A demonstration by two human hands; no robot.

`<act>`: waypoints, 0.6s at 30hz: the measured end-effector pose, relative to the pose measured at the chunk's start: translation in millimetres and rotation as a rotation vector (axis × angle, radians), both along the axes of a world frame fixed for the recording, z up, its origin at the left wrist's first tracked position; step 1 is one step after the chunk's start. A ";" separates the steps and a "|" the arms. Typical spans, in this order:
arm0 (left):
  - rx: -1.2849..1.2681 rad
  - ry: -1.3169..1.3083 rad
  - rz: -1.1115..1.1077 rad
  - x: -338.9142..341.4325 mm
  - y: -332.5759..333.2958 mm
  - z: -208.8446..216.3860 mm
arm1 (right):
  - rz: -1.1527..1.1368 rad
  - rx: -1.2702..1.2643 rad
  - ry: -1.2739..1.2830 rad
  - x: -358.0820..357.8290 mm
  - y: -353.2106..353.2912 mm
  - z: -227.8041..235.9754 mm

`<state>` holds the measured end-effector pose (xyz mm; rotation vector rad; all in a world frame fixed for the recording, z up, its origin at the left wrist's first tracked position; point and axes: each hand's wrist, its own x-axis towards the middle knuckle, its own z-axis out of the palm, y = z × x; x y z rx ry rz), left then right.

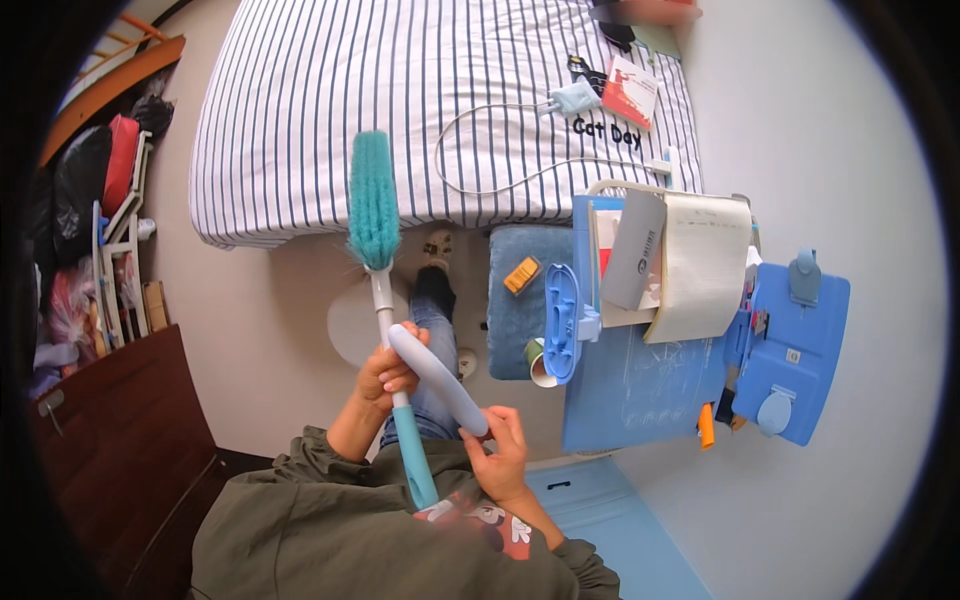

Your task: The person assembles a broom and dustpan by attaching the dustpan head to the broom handle. They then pick up a plastic bottle and walk toward the stairs, placing the bottle into a trash bin. The person returns to the bed, picks up the broom, and walks back toward the stairs.

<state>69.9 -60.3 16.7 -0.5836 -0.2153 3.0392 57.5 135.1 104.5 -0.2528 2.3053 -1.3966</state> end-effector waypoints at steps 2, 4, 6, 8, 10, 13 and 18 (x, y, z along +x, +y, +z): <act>0.021 0.001 0.035 8.7 -8.0 -8.4 | 0.084 0.034 -0.046 -8.7 -13.8 3.9; 0.014 -0.006 0.102 17.0 -15.5 -11.9 | 0.118 0.074 -0.125 -9.6 -21.9 4.2; -0.011 0.010 0.158 21.7 -28.6 -12.7 | 0.089 0.123 -0.328 -5.4 -19.4 0.5; -0.130 -0.026 0.181 25.2 -41.3 -9.3 | 0.203 0.127 -0.418 -6.5 -20.1 -3.8; -0.312 -0.071 0.181 27.8 -55.4 -2.4 | 0.459 0.088 -0.389 -12.8 -25.3 -6.5; -0.561 -0.070 0.192 24.2 -68.6 17.2 | 0.422 -0.174 -0.575 -5.6 -59.2 -0.5; -0.745 -0.128 0.066 16.8 -73.2 43.1 | 0.450 -0.133 -0.682 0.3 -96.2 -3.1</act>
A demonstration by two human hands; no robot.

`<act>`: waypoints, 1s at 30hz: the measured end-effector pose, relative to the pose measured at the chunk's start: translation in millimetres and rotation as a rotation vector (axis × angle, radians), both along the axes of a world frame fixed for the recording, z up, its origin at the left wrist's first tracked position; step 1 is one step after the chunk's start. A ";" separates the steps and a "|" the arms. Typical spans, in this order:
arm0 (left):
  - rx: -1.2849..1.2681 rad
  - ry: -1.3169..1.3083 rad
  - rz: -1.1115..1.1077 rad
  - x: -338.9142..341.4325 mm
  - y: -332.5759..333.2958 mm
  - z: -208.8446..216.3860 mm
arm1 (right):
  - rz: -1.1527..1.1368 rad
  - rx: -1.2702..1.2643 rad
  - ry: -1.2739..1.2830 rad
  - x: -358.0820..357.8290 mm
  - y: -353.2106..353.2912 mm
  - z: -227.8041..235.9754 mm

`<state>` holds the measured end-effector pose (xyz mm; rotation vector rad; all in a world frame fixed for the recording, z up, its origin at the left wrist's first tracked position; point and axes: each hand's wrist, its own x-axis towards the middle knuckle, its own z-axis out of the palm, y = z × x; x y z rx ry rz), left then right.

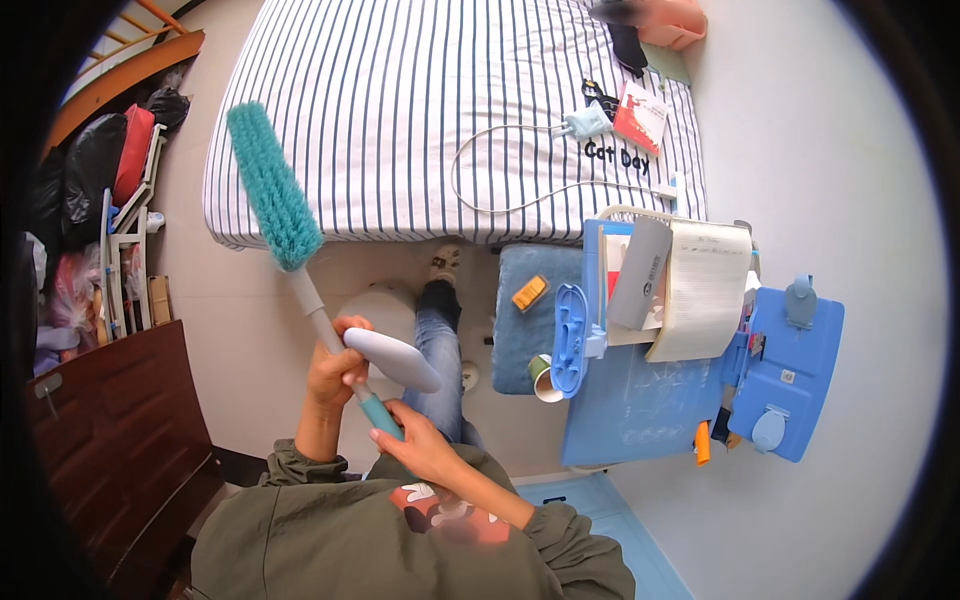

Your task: The person assembles a broom and dustpan by attaching the dustpan head to the broom handle. They then pick up a plastic bottle and walk toward the stairs, placing the bottle into a trash bin. The person returns to the bed, picks up the broom, and walks back toward the stairs.

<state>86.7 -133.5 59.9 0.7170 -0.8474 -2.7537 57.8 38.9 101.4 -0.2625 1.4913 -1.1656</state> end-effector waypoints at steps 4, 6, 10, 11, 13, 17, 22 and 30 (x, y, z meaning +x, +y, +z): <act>-0.186 -0.157 -0.159 -6.3 3.5 5.8 | -0.072 0.060 0.171 4.7 -3.9 4.4; -0.246 -0.188 -0.268 -8.4 4.0 3.1 | -0.114 0.104 0.163 4.4 4.5 -1.6; -0.358 -0.137 -0.224 -1.8 6.4 -19.0 | -0.176 0.157 0.129 -10.3 21.5 3.7; -0.379 -0.119 -0.232 -2.6 5.3 -17.8 | -0.192 0.171 0.139 -14.4 26.4 4.4; -0.420 -0.083 -0.248 -4.8 4.1 -12.9 | -0.226 0.158 0.202 -20.4 34.0 9.5; -0.729 -0.171 -0.356 -9.6 12.7 -11.5 | -0.352 0.054 0.555 -15.5 60.8 15.3; -0.959 -0.023 -0.444 -26.9 40.7 18.2 | -0.623 0.072 0.483 -35.0 81.2 30.8; -1.419 0.358 -0.483 -36.8 108.9 70.8 | -1.140 -0.111 0.453 -21.4 134.6 50.4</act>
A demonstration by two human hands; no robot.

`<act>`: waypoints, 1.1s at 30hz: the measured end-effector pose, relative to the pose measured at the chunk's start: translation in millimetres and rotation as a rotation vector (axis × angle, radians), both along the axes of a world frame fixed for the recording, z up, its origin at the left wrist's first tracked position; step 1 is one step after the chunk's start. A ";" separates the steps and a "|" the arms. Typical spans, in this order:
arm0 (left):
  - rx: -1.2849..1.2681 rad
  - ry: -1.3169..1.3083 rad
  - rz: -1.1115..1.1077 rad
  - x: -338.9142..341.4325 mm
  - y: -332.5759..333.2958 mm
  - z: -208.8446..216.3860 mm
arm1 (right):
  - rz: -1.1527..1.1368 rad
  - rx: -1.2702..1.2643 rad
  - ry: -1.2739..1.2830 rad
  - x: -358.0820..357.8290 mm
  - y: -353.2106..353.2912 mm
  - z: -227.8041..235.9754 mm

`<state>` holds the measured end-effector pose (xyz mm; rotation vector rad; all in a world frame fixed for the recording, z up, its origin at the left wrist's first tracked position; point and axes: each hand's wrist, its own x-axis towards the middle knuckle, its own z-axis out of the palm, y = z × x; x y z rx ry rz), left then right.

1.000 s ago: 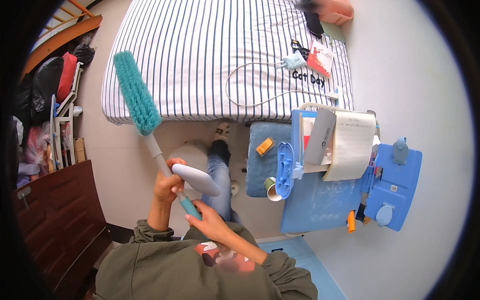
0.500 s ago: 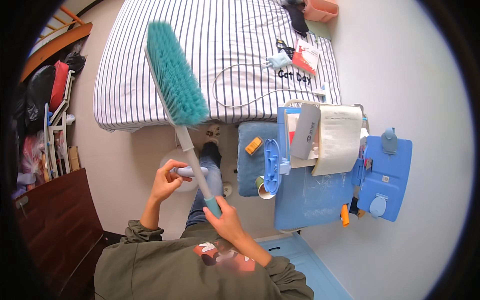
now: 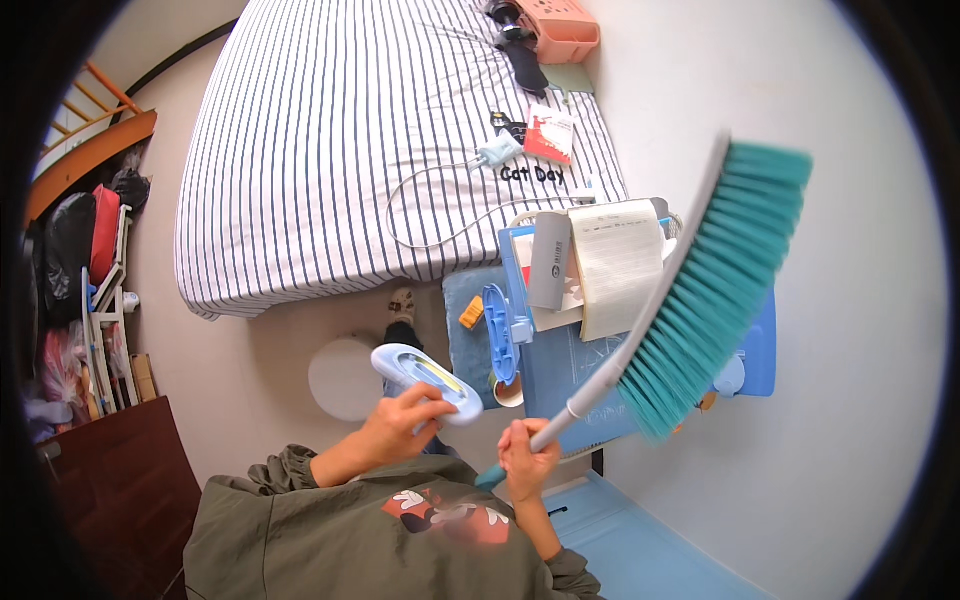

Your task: The person assembles a broom and dustpan by attaching the dustpan head to the broom handle. They then pick up a plastic bottle and walk toward the stairs, placing the bottle into a trash bin. The person returns to the bed, picks up the broom, and walks back toward the stairs.

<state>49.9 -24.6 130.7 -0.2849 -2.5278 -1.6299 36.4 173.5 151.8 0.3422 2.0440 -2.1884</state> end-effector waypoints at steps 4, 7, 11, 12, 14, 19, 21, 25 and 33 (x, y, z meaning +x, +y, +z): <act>-0.106 0.141 -0.099 2.3 29.0 8.1 | -0.026 -0.029 -0.085 26.5 26.8 0.0; -0.133 0.143 -0.175 4.4 46.5 11.4 | -0.056 -0.098 -0.064 39.0 27.8 -5.4; -0.188 0.217 -0.224 10.5 61.4 9.5 | 0.006 -0.100 -0.128 45.5 29.8 -7.7; -0.185 0.241 -0.234 10.6 62.5 9.6 | -0.012 -0.100 -0.145 41.3 26.0 -1.8; -0.180 0.296 -0.250 8.3 63.5 11.3 | -0.052 -0.077 -0.174 35.8 23.1 2.4; -0.023 0.441 -0.261 2.9 39.0 10.9 | -0.147 -0.136 -0.203 23.7 29.5 2.8; -0.020 0.456 -0.063 0.5 22.1 7.8 | -0.161 -0.155 -0.214 21.0 34.4 7.5; -0.187 0.364 -0.162 -37.0 -7.5 24.6 | -0.113 -0.245 -0.208 17.8 45.7 6.4; -0.121 0.477 -0.392 -38.8 -8.8 13.8 | -0.049 -0.270 -0.262 11.2 47.8 12.7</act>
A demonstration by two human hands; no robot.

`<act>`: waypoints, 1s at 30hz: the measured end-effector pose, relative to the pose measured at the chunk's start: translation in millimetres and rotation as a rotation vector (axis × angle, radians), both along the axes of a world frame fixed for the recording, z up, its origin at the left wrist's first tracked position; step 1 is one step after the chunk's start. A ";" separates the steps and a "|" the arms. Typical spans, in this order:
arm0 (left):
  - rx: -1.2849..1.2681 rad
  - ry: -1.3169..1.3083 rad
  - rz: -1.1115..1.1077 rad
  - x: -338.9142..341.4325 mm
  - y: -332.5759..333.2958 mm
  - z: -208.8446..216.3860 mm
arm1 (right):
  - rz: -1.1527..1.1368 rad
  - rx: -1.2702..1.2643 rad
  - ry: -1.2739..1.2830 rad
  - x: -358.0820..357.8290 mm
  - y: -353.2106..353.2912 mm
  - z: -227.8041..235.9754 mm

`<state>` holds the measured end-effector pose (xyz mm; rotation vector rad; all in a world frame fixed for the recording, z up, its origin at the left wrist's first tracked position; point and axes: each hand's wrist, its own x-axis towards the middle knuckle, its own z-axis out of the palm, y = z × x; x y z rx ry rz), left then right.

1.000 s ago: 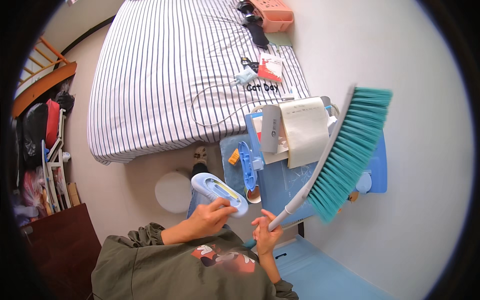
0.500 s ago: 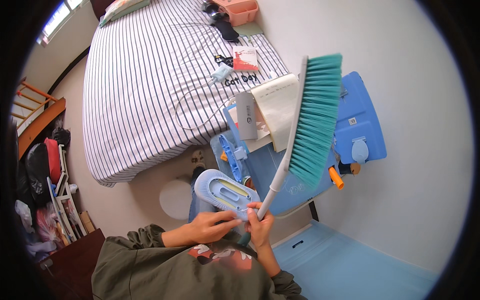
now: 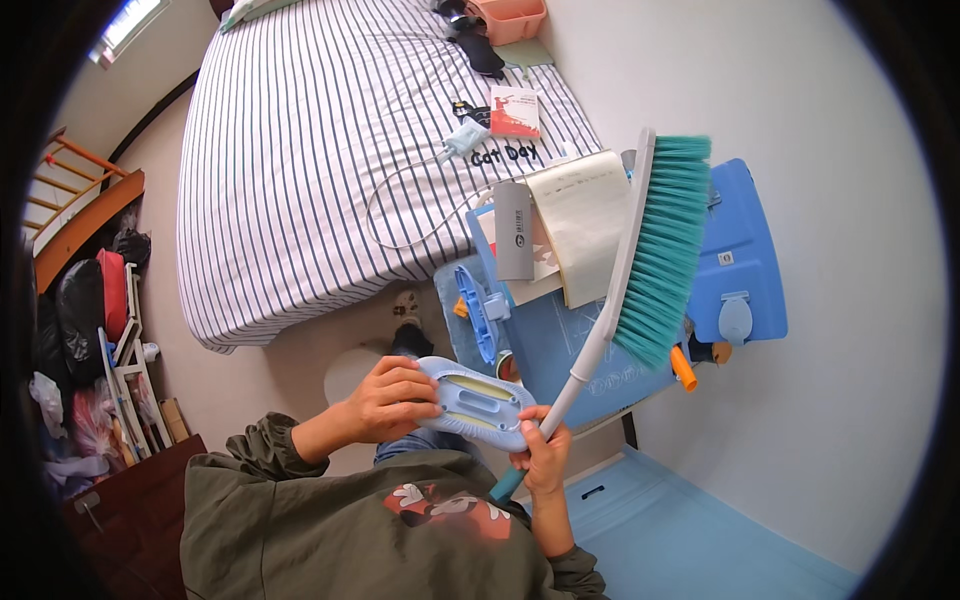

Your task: The person assembles a broom and dustpan by attaching the dustpan head to the broom handle. They then pick up a plastic bottle and walk toward the stairs, placing the bottle into a trash bin. The person returns to the bed, picks up the broom, and walks back toward the stairs.

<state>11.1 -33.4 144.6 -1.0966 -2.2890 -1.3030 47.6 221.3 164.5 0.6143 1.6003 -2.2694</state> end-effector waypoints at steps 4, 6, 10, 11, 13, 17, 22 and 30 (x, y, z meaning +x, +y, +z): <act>0.056 -0.009 0.025 9.6 2.8 -7.1 | -0.015 0.000 0.017 -0.8 -0.3 -1.0; 0.064 -0.045 0.017 9.7 3.9 -7.7 | -0.023 -0.011 0.027 -0.1 1.7 -2.3; 0.066 -0.140 0.031 9.6 4.8 -3.9 | -0.024 -0.035 0.025 -0.4 6.8 -3.2; 0.068 -0.134 0.038 6.5 3.9 -5.4 | -0.022 -0.034 0.024 -1.0 7.5 -2.7; 0.050 -0.114 0.044 2.0 1.9 -5.3 | -0.021 -0.038 0.013 -0.7 9.7 -2.1; -0.048 0.001 -0.044 -2.5 -3.8 -13.2 | -0.007 -0.063 0.003 -0.6 11.2 -3.1; -0.089 0.092 -0.021 -9.0 -6.2 -8.8 | 0.009 -0.079 -0.014 0.8 12.8 -6.2; -0.161 0.148 -0.004 -14.2 -7.9 -13.7 | 0.067 -0.065 0.003 -0.2 13.8 -9.4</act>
